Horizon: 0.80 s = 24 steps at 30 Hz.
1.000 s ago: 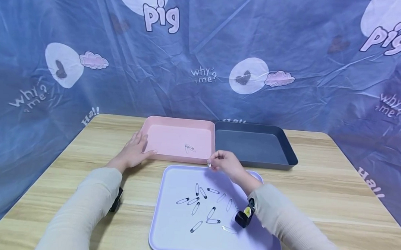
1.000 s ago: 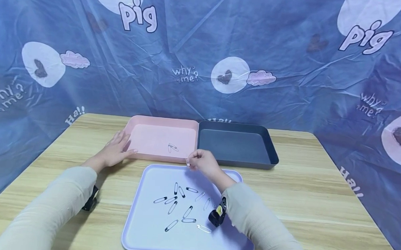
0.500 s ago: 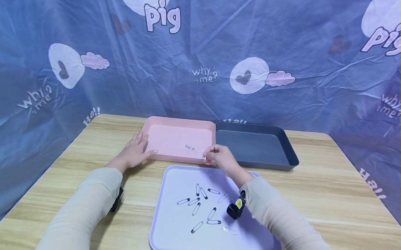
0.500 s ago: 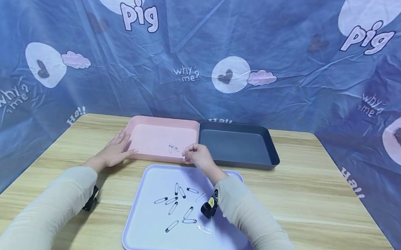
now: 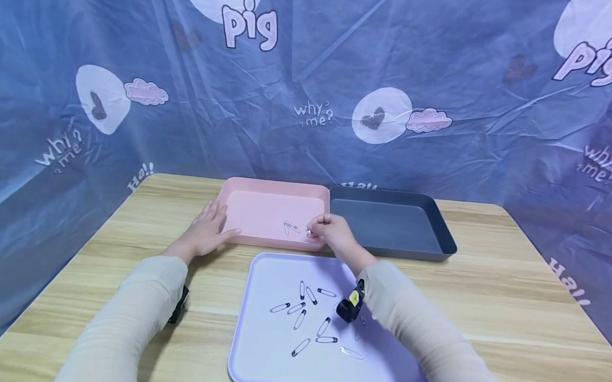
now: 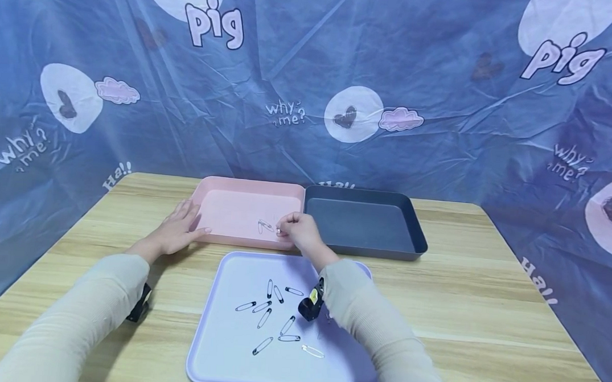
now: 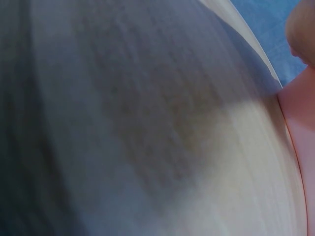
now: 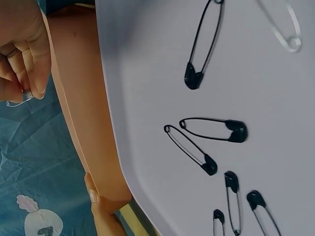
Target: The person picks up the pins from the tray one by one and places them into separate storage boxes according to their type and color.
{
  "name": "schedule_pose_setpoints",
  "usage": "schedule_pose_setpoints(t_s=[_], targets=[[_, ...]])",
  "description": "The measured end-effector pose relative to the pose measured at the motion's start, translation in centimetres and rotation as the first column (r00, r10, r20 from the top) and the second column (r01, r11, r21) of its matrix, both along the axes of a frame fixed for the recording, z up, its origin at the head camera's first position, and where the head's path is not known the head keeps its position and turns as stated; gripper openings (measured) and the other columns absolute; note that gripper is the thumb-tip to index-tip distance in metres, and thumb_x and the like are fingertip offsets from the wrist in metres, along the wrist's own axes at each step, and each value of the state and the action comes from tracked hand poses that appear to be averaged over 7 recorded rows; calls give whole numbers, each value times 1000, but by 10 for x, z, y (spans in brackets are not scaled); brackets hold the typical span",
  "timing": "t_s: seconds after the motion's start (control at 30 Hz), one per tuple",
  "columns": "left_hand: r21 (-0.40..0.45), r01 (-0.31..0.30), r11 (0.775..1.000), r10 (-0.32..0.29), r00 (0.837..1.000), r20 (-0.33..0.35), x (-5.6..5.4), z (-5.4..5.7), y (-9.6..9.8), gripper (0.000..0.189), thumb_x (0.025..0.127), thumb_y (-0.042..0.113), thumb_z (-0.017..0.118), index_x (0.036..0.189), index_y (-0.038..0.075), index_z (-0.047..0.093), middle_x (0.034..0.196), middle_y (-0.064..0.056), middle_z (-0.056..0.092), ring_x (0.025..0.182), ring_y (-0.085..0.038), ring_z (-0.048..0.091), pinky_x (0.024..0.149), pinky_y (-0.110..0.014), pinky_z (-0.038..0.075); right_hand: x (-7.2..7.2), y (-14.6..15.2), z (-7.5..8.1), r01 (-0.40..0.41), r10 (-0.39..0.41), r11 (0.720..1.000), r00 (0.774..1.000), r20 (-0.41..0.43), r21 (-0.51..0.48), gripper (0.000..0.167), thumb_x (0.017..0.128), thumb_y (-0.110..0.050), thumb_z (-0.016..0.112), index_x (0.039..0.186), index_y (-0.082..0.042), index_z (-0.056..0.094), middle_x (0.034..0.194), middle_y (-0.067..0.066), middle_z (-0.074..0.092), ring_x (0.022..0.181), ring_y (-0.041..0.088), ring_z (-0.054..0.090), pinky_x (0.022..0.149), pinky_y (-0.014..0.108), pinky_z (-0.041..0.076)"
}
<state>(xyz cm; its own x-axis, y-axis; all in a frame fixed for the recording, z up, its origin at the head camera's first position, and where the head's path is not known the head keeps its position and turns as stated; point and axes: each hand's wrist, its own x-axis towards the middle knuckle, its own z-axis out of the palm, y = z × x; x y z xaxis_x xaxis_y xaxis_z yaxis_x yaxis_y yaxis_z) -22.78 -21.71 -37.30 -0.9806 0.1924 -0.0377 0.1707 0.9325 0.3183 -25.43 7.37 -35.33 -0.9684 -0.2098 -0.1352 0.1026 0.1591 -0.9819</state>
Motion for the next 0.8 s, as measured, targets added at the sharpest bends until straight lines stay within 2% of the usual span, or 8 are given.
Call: schedule_pose_setpoints(t_s=[0.3,0.6,0.8], targets=[[0,4,1000,-4,1000,9,-2,-2,0,86,84,58,33,135,-7,11,138,-27,-1,126,-38,-4,100,-52,5,-11,-8,-2,15,-16,1000,998,60,9,7,81,1,54,82,7,57,75,10,57,58,12,56,58,25,50],[-11,-3,1000,3,1000,11,0,-1,1,87,83,60,31,136,-5,9,139,-26,-2,126,-38,-5,100,-52,5,-21,-18,-5,-9,7,998,1000,31,68,8,80,2,54,83,8,58,75,12,58,58,14,57,58,26,51],[-7,-7,1000,7,1000,2,3,-2,2,85,84,59,32,136,-5,10,139,-27,-2,126,-38,-4,99,-52,5,-27,-25,-10,-37,33,996,999,44,80,9,81,4,52,84,10,58,74,13,58,59,17,58,56,26,51]])
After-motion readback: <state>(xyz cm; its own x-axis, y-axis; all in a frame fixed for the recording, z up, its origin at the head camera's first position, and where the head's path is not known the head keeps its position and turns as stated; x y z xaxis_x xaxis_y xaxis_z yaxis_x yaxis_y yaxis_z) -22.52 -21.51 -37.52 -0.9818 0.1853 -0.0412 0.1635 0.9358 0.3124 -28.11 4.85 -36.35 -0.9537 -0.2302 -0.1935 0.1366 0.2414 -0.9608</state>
